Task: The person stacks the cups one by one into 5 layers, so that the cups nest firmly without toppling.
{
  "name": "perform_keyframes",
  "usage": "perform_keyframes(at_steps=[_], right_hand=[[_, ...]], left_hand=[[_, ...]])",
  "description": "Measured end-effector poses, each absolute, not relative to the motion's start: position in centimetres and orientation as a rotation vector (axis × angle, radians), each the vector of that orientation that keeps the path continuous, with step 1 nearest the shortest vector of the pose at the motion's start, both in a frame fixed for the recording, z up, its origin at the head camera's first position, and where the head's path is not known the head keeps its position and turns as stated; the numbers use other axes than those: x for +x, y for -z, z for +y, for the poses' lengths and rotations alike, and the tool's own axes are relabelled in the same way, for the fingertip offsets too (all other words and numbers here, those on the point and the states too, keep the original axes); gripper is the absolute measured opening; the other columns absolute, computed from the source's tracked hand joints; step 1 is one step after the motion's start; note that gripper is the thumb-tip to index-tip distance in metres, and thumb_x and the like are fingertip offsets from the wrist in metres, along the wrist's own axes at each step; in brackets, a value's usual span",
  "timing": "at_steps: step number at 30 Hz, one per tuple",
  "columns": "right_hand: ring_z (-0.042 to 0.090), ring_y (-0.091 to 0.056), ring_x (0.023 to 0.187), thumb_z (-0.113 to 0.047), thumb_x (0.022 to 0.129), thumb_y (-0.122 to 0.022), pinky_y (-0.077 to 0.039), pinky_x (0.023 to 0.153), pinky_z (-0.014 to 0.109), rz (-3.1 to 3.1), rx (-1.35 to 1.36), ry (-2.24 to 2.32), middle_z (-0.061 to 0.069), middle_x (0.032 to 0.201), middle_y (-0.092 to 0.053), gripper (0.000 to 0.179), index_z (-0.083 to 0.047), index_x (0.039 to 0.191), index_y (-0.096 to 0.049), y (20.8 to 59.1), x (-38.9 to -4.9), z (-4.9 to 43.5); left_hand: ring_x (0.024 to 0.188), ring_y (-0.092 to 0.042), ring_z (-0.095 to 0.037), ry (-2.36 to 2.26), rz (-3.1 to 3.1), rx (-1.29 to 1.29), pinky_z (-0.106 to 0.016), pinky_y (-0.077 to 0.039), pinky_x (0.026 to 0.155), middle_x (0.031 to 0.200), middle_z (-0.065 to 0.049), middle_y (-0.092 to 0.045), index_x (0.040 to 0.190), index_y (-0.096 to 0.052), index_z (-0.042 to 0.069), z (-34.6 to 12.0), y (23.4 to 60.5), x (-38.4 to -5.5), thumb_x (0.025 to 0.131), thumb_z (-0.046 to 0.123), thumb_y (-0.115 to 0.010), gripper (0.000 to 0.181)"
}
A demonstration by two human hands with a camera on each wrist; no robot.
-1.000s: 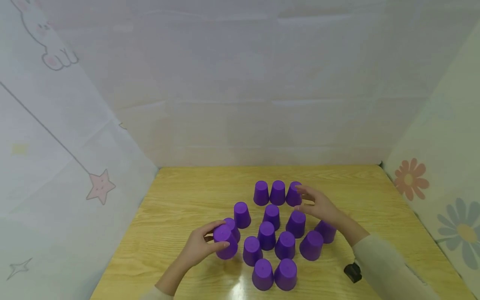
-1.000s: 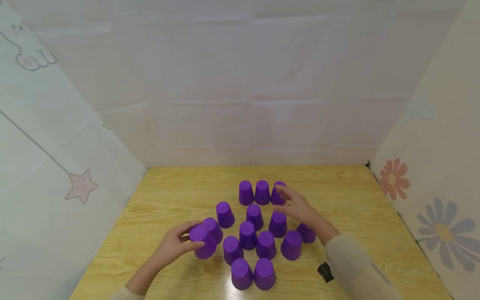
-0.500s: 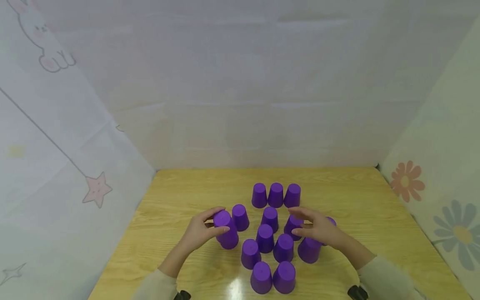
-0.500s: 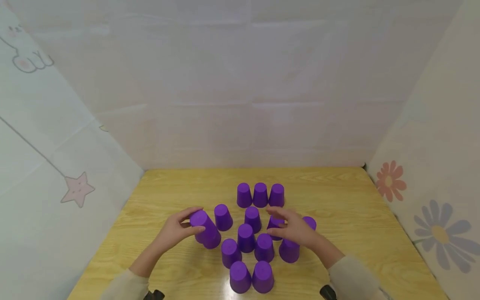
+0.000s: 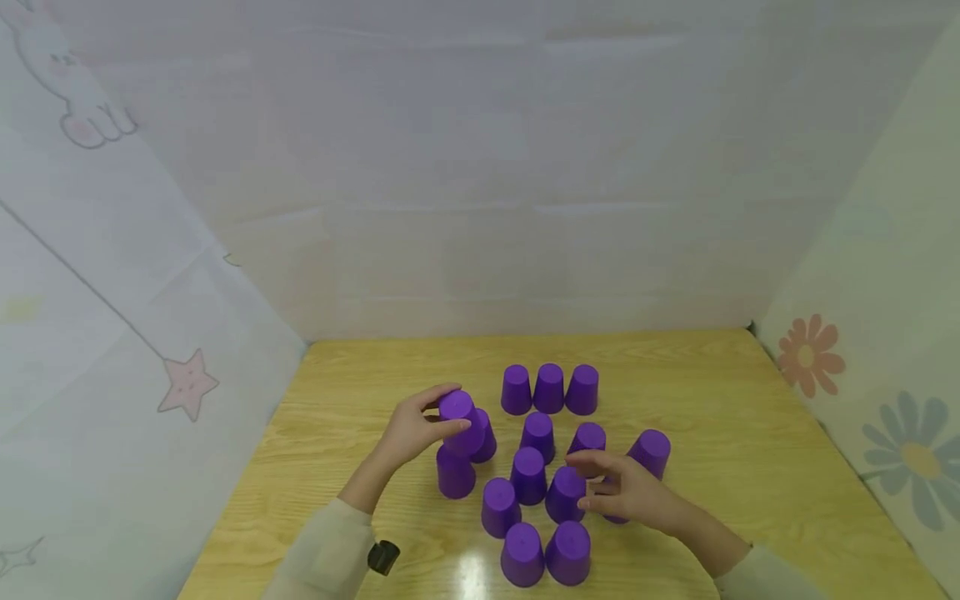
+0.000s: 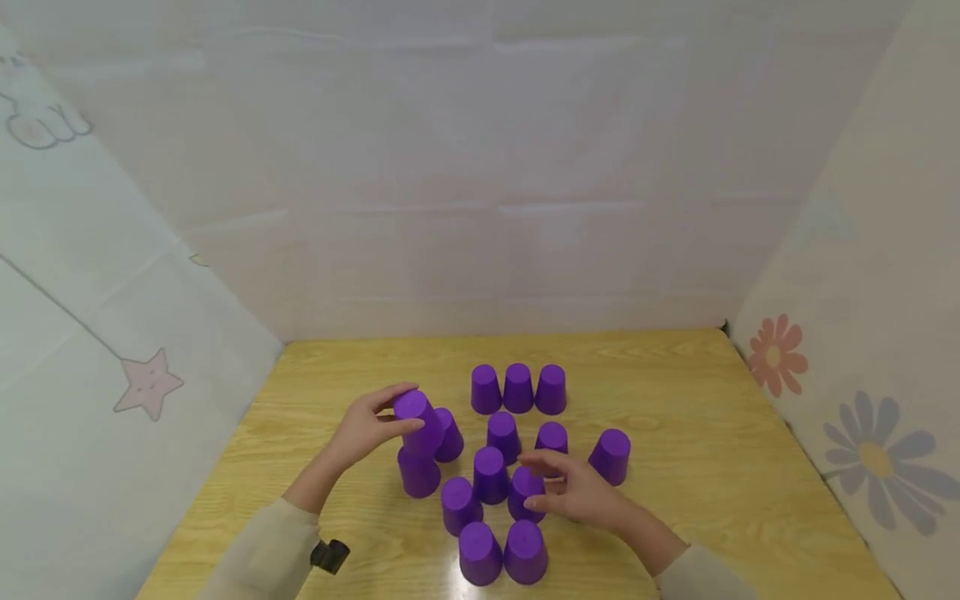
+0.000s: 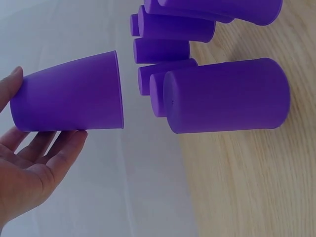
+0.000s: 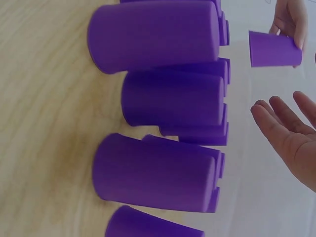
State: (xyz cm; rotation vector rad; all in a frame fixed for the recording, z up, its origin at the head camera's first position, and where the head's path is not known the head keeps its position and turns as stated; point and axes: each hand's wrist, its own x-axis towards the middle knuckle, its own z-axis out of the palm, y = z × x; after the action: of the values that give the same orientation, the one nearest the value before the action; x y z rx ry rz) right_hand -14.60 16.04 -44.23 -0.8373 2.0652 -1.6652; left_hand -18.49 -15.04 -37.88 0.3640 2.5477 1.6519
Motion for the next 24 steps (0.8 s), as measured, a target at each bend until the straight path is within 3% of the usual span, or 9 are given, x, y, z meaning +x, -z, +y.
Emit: perform_keyframes(at_steps=[10, 16, 24], right_hand=[[0.036, -0.043, 0.108, -0.015, 0.080, -0.062, -0.037, 0.084, 0.048, 2.150, -0.928, 1.592, 0.022, 0.117, -0.047, 0.048, 0.007, 0.119, -0.044, 45.8, -12.7, 15.2], [0.025, -0.048, 0.104, -0.018, 0.078, -0.064, -0.041, 0.081, 0.046, 2.228, -0.907, 1.577, 0.011, 0.113, -0.051, 0.046, 0.000, 0.117, -0.049, 47.2, -12.2, 15.0], [0.021, -0.049, 0.099, -0.021, 0.078, -0.064, -0.045, 0.078, 0.038, 2.221, -0.919, 1.587, 0.006, 0.111, -0.052, 0.043, -0.005, 0.115, -0.051, 48.7, -11.6, 14.6]], left_hand=[[0.097, -0.051, -0.025, -1.607, 2.609, 0.313, -0.033, -0.048, 0.069, 0.109, -0.009, -0.055, 0.118, -0.052, 0.007, -14.5, 38.3, -21.4, 0.072, 0.017, -0.070, 0.051], [0.099, -0.051, -0.021, -1.602, 2.592, 0.286, -0.033, -0.047, 0.074, 0.109, -0.006, -0.055, 0.119, -0.052, 0.013, -14.7, 41.2, -24.9, 0.069, 0.031, -0.072, 0.057], [0.095, -0.053, -0.023, -1.593, 2.615, 0.262, -0.034, -0.047, 0.075, 0.106, -0.009, -0.056, 0.118, -0.052, 0.009, -14.5, 41.8, -27.0, 0.069, 0.027, -0.072, 0.056]])
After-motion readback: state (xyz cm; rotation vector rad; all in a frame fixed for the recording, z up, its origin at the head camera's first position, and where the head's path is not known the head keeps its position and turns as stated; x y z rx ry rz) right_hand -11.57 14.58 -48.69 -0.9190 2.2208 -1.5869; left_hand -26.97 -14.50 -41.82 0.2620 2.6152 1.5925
